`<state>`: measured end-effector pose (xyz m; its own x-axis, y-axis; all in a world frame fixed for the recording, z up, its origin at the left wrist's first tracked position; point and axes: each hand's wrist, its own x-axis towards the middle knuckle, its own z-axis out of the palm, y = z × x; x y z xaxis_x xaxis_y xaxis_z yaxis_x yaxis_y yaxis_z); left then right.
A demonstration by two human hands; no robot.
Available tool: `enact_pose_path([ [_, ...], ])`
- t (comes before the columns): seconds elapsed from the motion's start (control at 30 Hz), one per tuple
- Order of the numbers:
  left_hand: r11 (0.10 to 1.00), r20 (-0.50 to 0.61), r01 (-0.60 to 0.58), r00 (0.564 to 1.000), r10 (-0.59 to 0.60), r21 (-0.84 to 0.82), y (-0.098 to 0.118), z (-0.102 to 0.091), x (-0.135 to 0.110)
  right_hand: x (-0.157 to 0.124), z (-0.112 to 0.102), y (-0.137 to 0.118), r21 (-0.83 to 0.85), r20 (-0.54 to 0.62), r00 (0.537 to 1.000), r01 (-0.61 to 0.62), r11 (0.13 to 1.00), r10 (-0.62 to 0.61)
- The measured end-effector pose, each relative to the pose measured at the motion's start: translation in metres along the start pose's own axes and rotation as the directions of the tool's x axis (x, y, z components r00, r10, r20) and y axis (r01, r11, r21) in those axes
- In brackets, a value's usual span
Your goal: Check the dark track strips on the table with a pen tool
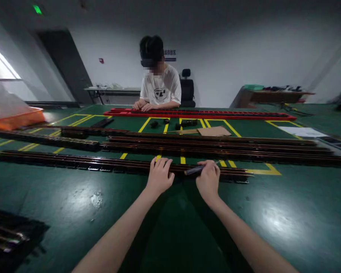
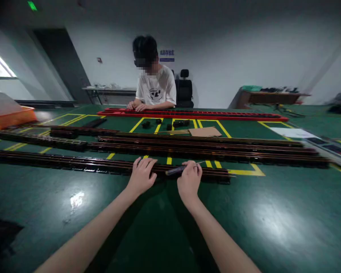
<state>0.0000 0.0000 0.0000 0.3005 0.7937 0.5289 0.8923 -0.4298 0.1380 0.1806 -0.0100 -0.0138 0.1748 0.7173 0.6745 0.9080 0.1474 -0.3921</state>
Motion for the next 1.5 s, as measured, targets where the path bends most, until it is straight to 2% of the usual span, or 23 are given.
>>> enact_pose_path([
  [0.13, 0.998, -0.021, 0.06, 0.998, -0.059, 0.019, 0.003, 0.0, -0.001, 0.002, -0.004, 0.008, 0.026, -0.052, 0.999, -0.011, 1.0, 0.013],
  [0.27, 0.996, -0.007, 0.082, 0.997, -0.082, 0.028, 0.003, -0.001, 0.0, 0.0, -0.005, 0.002, 0.107, -0.009, 0.988, 0.155, 0.982, -0.155],
  [0.33, 0.996, 0.007, 0.084, 0.996, -0.084, 0.022, 0.003, -0.001, 0.001, 0.0, -0.005, -0.001, 0.093, 0.035, 0.979, 0.197, 0.976, -0.201],
  [0.47, 0.997, 0.025, 0.077, 0.997, -0.077, -0.003, 0.003, -0.002, 0.001, 0.001, -0.004, -0.003, 0.014, 0.04, 0.991, 0.128, 0.992, -0.128],
  [0.63, 0.998, 0.051, 0.019, 0.999, -0.016, -0.053, 0.001, -0.001, 0.001, 0.002, -0.005, 0.002, 0.001, 0.003, 0.998, 0.06, 0.998, -0.06],
  [0.73, 0.998, 0.035, 0.04, 0.999, -0.039, -0.038, -0.001, 0.002, 0.0, 0.003, -0.006, 0.009, -0.03, -0.035, 0.999, 0.012, 0.999, -0.013],
  [0.87, 0.994, -0.006, 0.105, 0.994, -0.105, -0.003, -0.002, 0.005, -0.001, 0.004, -0.008, 0.015, 0.061, -0.06, 0.997, 0.059, 0.996, -0.055],
  [0.97, 0.989, -0.035, 0.149, 0.988, -0.148, 0.016, -0.003, 0.005, -0.001, 0.004, -0.007, 0.014, 0.129, -0.016, 0.992, 0.13, 0.983, -0.129],
  [1.1, 0.982, -0.064, 0.189, 0.98, -0.187, 0.021, -0.004, 0.006, -0.001, 0.004, -0.005, 0.009, 0.05, 0.079, 0.977, 0.195, 0.979, -0.199],
  [1.23, 0.982, -0.043, 0.188, 0.981, -0.187, 0.012, -0.005, 0.005, -0.001, 0.003, -0.005, 0.003, -0.021, 0.103, 0.984, 0.151, 0.988, -0.148],
  [1.33, 0.99, 0.016, 0.142, 0.99, -0.142, -0.01, -0.003, 0.002, 0.0, 0.002, -0.006, 0.001, -0.04, 0.071, 0.992, 0.112, 0.993, -0.109],
  [1.5, 0.999, 0.08, 0.003, 0.997, 0.001, -0.049, 0.001, -0.004, 0.001, 0.002, -0.007, 0.007, -0.095, -0.016, 1.0, 0.002, 0.996, -0.003],
])
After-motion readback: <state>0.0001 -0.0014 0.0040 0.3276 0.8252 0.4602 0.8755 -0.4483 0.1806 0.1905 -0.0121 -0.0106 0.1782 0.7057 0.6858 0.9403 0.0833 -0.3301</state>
